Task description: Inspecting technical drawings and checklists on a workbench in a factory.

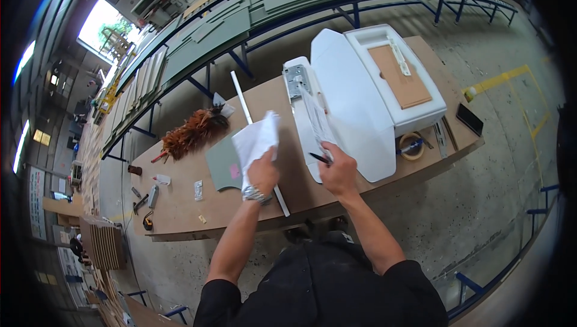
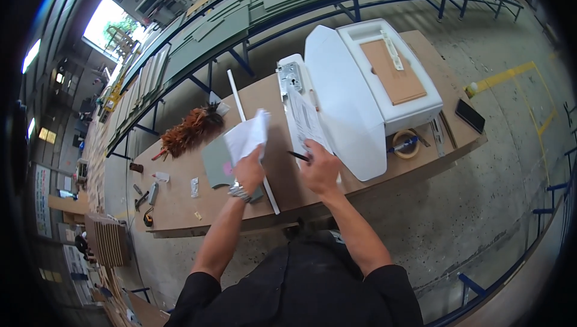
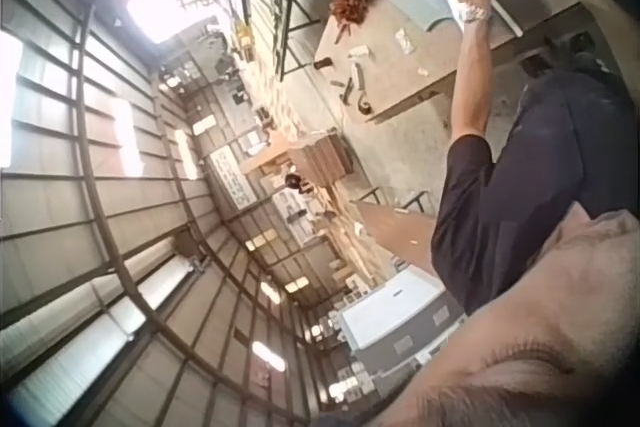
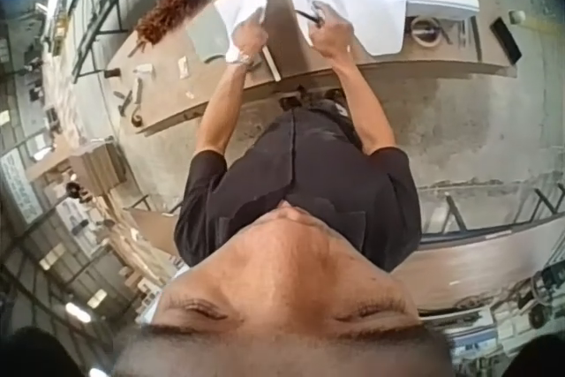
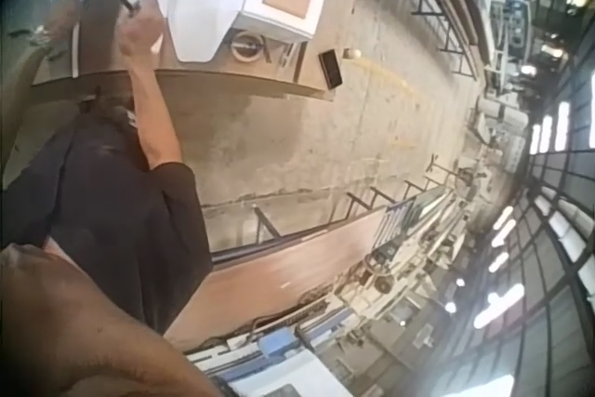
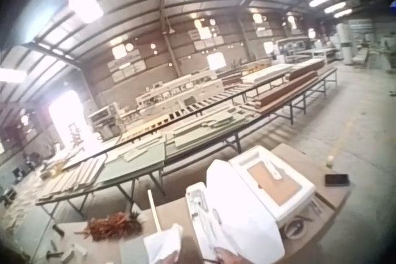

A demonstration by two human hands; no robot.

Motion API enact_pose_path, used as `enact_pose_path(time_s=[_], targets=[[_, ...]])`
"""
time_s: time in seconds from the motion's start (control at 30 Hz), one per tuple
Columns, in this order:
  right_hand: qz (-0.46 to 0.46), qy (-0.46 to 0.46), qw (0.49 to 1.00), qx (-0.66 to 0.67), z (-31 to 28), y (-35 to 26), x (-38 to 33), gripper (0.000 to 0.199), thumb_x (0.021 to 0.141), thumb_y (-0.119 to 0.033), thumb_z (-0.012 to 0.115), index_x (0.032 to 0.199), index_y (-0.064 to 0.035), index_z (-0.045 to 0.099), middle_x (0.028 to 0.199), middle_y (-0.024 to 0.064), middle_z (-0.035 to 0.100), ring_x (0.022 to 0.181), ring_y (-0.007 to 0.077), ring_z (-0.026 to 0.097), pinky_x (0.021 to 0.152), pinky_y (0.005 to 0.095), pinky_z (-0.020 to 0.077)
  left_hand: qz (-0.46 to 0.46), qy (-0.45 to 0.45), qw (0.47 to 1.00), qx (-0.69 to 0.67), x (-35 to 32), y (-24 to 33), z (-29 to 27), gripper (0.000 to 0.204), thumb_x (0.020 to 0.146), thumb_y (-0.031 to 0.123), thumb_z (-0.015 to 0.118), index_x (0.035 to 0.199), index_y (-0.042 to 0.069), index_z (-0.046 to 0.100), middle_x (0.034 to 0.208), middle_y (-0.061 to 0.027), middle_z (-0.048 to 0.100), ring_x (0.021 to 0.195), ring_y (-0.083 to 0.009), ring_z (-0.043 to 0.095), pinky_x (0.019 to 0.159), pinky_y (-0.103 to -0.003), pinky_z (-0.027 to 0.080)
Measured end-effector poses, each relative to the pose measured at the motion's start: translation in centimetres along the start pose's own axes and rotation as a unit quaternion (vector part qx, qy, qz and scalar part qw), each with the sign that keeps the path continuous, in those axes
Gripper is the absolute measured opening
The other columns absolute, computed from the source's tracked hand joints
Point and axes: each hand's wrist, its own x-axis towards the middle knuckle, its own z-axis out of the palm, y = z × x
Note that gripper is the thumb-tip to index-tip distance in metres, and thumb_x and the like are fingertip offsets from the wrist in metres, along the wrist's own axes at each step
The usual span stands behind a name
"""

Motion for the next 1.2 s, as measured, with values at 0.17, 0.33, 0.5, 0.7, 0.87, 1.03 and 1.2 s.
enact_pose_path(time_s=[0.17, 0.33, 0.5, 0.7, 0.87, 1.03, 1.2], targets=[[-0.025, -0.119, 0.986, -0.111, 3.5, -1.4, 1.5, 0.03, 0.076, -0.018, 0.066, 0.105, -0.0077, 0.065, 0.082, 0.0184, 0.069, 0.075, 0.0404, 0.068, 0.067, 0.0478, 0.0553, 0.301, -0.15, 0.906, -0.256, 0.5, 5.5, 8.2, 0.045, 0.09, 0.012, 0.064, 0.134, 0.006, 0.056, 0.135, -0.0146, 0.058, 0.107, -0.0304, 0.064, 0.086, -0.043, 0.054], [0.122, -0.256, 0.958, -0.053, 6.0, 0.9, -0.1, 0.027, 0.083, -0.029, 0.063, 0.097, -0.0077, 0.071, 0.09, 0.0219, 0.072, 0.087, 0.0425, 0.069, 0.081, 0.0508, 0.055, -0.131, -0.279, 0.832, -0.46, -5.1, 0.8, 6.3, 0.022, 0.087, 0.011, 0.068, 0.104, -0.003, 0.072, 0.086, -0.0112, 0.074, 0.078, -0.017, 0.072, 0.07, -0.032, 0.057], [0.199, -0.229, 0.951, -0.054, 3.5, 2.5, -4.3, 0.025, 0.084, -0.027, 0.061, 0.094, -0.0069, 0.071, 0.088, 0.0198, 0.072, 0.085, 0.0409, 0.068, 0.077, 0.0507, 0.0544, -0.236, -0.153, 0.814, -0.508, -8.3, 0.6, 1.2, 0.029, 0.099, 0.019, 0.059, 0.106, -0.008, 0.068, 0.089, -0.0138, 0.073, 0.075, -0.0215, 0.072, 0.071, -0.032, 0.06], [0.128, -0.39, 0.912, -0.011, -0.4, -0.1, -6.1, 0.032, 0.083, -0.026, 0.062, 0.097, 0.0009, 0.071, 0.093, 0.0229, 0.072, 0.09, 0.0415, 0.069, 0.082, 0.0493, 0.0554, -0.12, -0.195, 0.746, -0.626, -7.8, 6.5, 2.2, 0.036, 0.105, 0.028, 0.052, 0.117, -0.004, 0.062, 0.106, -0.0165, 0.071, 0.093, -0.0215, 0.069, 0.074, -0.034, 0.059], [0.183, 0.025, 0.982, 0.029, -11.5, 4.5, -3.6, 0.019, 0.089, -0.013, 0.065, 0.105, -0.0042, 0.072, 0.086, 0.0183, 0.071, 0.073, 0.0236, 0.069, 0.069, 0.0367, 0.0543, -0.252, -0.134, 0.659, -0.696, -8.2, 3.8, 1.4, 0.033, 0.106, 0.03, 0.045, 0.104, -0.002, 0.053, 0.096, -0.0252, 0.071, 0.075, -0.0341, 0.073, 0.07, -0.044, 0.062], [0.024, 0.076, 0.907, -0.413, -18.8, 16.3, 2.0, 0.031, 0.081, -0.007, 0.065, 0.112, -0.0107, 0.069, 0.119, 0.0117, 0.064, 0.106, 0.0295, 0.06, 0.084, 0.0416, 0.0537, -0.314, -0.127, 0.699, -0.63, -9.5, 0.6, 1.5, 0.033, 0.106, 0.03, 0.046, 0.11, -0.002, 0.053, 0.092, -0.023, 0.071, 0.061, -0.0282, 0.069, 0.057, -0.039, 0.057], [-0.026, -0.117, 0.852, -0.51, -18.4, 21.1, 3.4, 0.024, 0.082, -0.011, 0.058, 0.104, -0.0081, 0.068, 0.104, 0.0105, 0.064, 0.109, 0.0323, 0.055, 0.08, 0.0441, 0.0535, -0.258, -0.158, 0.698, -0.649, -9.7, 1.9, 2.0, 0.033, 0.106, 0.029, 0.048, 0.113, -0.003, 0.054, 0.095, -0.0222, 0.071, 0.062, -0.0258, 0.068, 0.058, -0.038, 0.057]])
